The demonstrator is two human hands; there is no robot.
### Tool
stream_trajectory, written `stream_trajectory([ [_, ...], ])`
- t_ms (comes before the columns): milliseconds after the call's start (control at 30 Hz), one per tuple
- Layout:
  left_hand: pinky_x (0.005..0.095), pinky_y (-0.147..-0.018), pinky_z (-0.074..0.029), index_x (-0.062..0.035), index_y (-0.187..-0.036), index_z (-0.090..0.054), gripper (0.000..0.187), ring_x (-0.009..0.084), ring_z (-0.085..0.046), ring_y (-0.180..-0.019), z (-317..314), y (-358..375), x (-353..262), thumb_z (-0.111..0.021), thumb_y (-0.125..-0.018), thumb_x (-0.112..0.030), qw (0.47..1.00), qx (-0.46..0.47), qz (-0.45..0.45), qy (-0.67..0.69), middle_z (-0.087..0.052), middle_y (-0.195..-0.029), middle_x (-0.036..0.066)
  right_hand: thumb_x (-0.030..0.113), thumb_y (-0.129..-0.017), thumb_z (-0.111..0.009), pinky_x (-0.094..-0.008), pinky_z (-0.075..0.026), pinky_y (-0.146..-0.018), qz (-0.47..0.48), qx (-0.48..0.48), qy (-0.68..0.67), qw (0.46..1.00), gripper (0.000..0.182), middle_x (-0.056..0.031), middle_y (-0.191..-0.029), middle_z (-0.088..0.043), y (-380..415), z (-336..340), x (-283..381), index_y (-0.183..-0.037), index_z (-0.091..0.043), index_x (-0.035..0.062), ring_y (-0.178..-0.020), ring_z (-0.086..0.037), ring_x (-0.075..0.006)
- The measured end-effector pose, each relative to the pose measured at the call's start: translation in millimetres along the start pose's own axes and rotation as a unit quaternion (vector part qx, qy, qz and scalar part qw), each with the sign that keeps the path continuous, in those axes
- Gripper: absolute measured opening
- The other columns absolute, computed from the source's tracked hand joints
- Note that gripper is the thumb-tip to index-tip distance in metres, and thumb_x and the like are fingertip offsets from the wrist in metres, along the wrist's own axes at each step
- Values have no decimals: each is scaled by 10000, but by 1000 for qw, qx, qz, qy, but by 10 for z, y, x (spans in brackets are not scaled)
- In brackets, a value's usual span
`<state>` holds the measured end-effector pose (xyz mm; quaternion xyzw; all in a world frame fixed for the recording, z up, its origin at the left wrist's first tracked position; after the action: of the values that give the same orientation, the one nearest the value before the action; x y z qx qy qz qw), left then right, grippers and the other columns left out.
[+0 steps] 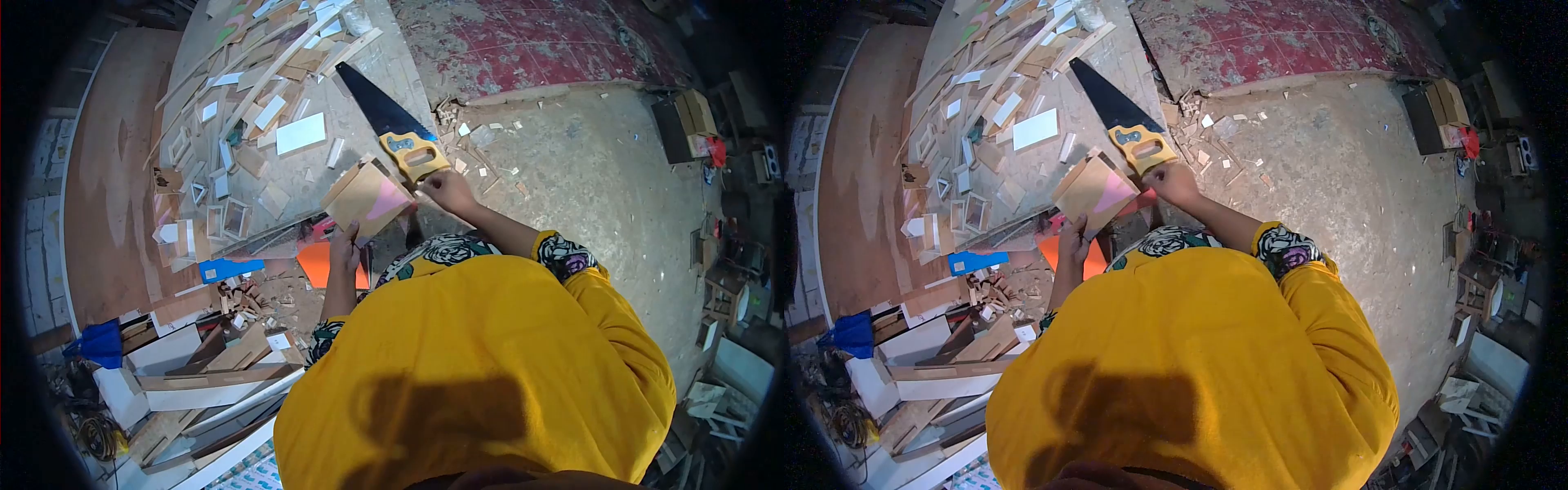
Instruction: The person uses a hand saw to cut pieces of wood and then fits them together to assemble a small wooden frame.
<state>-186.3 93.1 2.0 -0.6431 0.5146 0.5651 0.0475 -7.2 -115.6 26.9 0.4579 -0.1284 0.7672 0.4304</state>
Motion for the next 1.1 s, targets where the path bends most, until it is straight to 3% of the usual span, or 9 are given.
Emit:
stream_trajectory([
  [33, 362, -886, -476, 4, -1238, -422, 400, 226, -557, -1054, 62, -8, -39, -546, -863, -60, 1000, -1, 0, 0, -544, -1180, 118, 207, -760, -641, -349, -498, -624, 0, 1, 0, 1000, 214, -130, -767, -626, -21, 24, 23, -897, -636, 42, -679, -619, -230],
  [100, 362, -842, -510, -4, -1231, -430, 380, 227, -574, -1027, 178, 12, -87, -534, -869, -52, 1000, -8, -14, -14, -555, -1161, 120, 173, -756, -588, -394, -476, -734, 217, -139, 123, 958, 248, -159, -912, -593, -61, 110, 100, -966, -616, 44, -875, -588, -286],
  [233, 339, -820, -526, -6, -1223, -440, 367, 222, -591, -998, 282, -26, -142, -533, -871, -53, 1000, 6, -7, -26, -566, -1144, 118, 126, -741, -556, -383, -457, -800, 271, -124, 293, 908, 304, -156, -1007, -546, -336, -93, 38, -1032, -578, 38, -996, -525, -299],
  [300, 334, -809, -533, -3, -1209, -457, 354, 218, -595, -992, 279, -71, -128, -540, -869, -55, 999, -6, -1, -40, -575, -1130, 114, 113, -738, -554, -372, -444, -831, 218, -21, 384, 897, 292, -146, -1018, -544, -477, -213, -29, -1017, -560, 27, -1020, -497, -318],
  [367, 332, -822, -523, -3, -1200, -466, 349, 217, -594, -992, 272, -147, -121, -546, -864, -50, 999, 9, 5, -47, -576, -1130, 111, 137, -734, -570, -371, -464, -795, 245, -61, 373, 893, 284, -143, -970, -561, -552, -203, -83, -998, -561, 32, -937, -534, -315],
  [433, 331, -834, -512, -3, -1192, -475, 344, 216, -593, -993, 308, -260, -69, -552, -859, -46, 998, 25, 15, -55, -577, -1129, 108, 159, -725, -591, -387, -477, -739, 215, -25, 328, 920, 271, -149, -901, -575, -513, -64, 5, -962, -558, 32, -861, -563, -329],
  [667, 328, -812, -502, 13, -1167, -465, 353, 217, -599, -945, -97, -534, -121, -580, -843, -64, 993, 64, -13, -94, -583, -1082, 120, 35, -643, -598, -353, -461, -683, 114, -212, -50, 969, 191, -152, -780, -585, -62, 586, 30, -829, -562, 12, -733, -583, -288],
  [800, 318, -793, -488, 27, -1125, -468, 373, 213, -596, -906, -394, -719, -132, -634, -805, -67, 992, 82, 37, -93, -580, -1044, 125, -6, -648, -567, -286, -452, -660, 69, -227, -263, 935, 134, -71, -719, -543, 514, 795, -20, -768, -508, 5, -677, -548, -172],
  [1100, 338, -671, -532, -7, -1104, -483, 366, 204, -615, -847, -781, -1138, 28, -658, -790, -73, 983, 143, 37, -110, -593, -996, 99, -63, -633, -514, -269, -442, -691, -22, -323, -363, 874, 151, -55, -767, -513, 1336, 716, -384, -751, -474, 22, -722, -506, -151],
])
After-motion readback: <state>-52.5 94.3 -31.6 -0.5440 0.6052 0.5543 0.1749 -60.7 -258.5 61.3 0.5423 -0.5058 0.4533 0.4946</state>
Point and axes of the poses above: each hand's wrist, its own y-axis away from the middle knuckle, its own z-axis out of the back of the hand, x = y × z, the point moved 1 cm from there along -y, towards the middle knuckle
